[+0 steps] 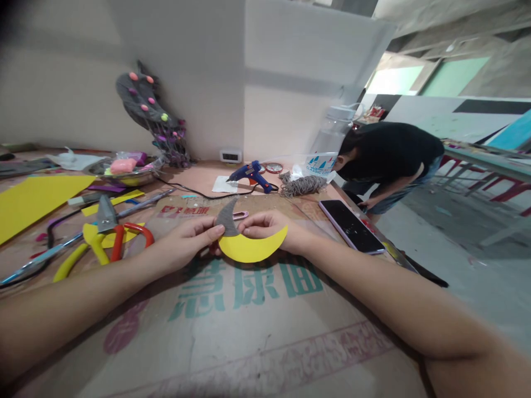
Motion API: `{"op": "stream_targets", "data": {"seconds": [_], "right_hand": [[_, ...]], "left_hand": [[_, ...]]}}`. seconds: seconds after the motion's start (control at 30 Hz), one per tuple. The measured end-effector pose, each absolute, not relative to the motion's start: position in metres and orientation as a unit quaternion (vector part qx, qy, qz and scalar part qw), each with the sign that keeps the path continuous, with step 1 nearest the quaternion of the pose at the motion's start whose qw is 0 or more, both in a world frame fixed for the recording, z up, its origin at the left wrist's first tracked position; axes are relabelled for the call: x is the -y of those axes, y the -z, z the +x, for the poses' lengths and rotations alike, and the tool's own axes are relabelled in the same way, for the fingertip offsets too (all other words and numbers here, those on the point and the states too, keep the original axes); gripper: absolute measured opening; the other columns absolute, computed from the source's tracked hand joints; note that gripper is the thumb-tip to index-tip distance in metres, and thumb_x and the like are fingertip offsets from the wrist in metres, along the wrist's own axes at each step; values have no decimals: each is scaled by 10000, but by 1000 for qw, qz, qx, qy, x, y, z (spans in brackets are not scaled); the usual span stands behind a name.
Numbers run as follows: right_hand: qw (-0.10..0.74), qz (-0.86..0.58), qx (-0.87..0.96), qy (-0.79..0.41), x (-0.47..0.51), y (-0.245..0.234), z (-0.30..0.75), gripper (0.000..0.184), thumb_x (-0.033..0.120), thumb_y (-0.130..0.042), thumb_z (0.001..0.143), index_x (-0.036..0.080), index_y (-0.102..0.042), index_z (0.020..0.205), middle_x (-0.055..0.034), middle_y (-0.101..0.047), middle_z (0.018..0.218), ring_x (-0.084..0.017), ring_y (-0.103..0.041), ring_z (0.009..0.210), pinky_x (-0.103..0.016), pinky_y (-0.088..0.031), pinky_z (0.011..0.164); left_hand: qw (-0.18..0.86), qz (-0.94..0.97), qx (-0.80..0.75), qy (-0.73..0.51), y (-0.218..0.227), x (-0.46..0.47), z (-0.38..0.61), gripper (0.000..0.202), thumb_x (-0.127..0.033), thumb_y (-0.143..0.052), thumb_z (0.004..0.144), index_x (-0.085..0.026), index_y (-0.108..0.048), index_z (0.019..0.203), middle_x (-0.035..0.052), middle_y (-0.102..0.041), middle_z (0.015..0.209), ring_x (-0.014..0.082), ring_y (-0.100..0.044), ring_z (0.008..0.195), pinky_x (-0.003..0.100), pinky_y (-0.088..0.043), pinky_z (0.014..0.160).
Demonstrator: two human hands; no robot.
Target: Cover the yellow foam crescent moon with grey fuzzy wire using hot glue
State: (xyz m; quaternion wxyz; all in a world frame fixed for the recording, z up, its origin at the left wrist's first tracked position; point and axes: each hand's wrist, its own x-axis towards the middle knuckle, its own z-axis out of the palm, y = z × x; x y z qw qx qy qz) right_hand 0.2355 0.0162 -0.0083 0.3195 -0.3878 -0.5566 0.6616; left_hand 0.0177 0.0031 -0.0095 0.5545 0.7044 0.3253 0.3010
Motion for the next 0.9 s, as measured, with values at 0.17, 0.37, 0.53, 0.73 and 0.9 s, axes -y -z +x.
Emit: {"op": "stream_targets", "data": {"seconds": [0.17, 0.37, 0.53, 0.73, 0.9], "right_hand": [[321, -386, 571, -650, -16, 9, 237, 353, 391, -861, 595, 154, -693, 798, 1, -696, 744, -100, -638, 631, -206, -482, 591], [356, -369, 645, -567, -16, 14, 241, 468, 583, -667, 780, 164, -670, 988, 54, -517, 569, -52, -375, 412, -199, -309, 401], [374, -407, 754, -354, -8, 4, 232, 335, 501, -672, 784, 166, -668, 788, -13, -579, 760, -106, -504, 628, -241, -408, 564], [333, -409, 730, -435, 2, 1, 219, 268, 428, -670, 787, 163, -649, 822, -2, -614, 703, -118, -539, 622, -257, -452, 606], [320, -386, 739, -449, 6, 2, 218, 247, 410, -588, 846, 172, -620, 789, 8, -593, 653, -112, -540, 585, -246, -449, 578]], "left_hand": [[555, 703, -332, -297, 6, -1, 19, 284, -439, -485, 883, -172, -542, 803, -37, -506, 639, 85, -416, 521, 202, -294, 460], [503, 722, -371, -296, 6, 1, 18, 282, -409, -514, 868, -165, -545, 729, -42, -468, 624, 94, -426, 552, 211, -329, 510], [423, 781, -373, -268, 6, 2, 17, 251, -353, -476, 880, -160, -627, 825, -7, -576, 741, 139, -515, 679, 239, -382, 597], [344, 831, -362, -245, 4, 5, 19, 242, -329, -483, 870, -157, -608, 754, -8, -555, 691, 146, -496, 671, 255, -368, 608], [364, 820, -357, -260, 3, 5, 18, 278, -379, -474, 888, -165, -611, 775, -5, -556, 707, 147, -486, 671, 253, -360, 600]]}}
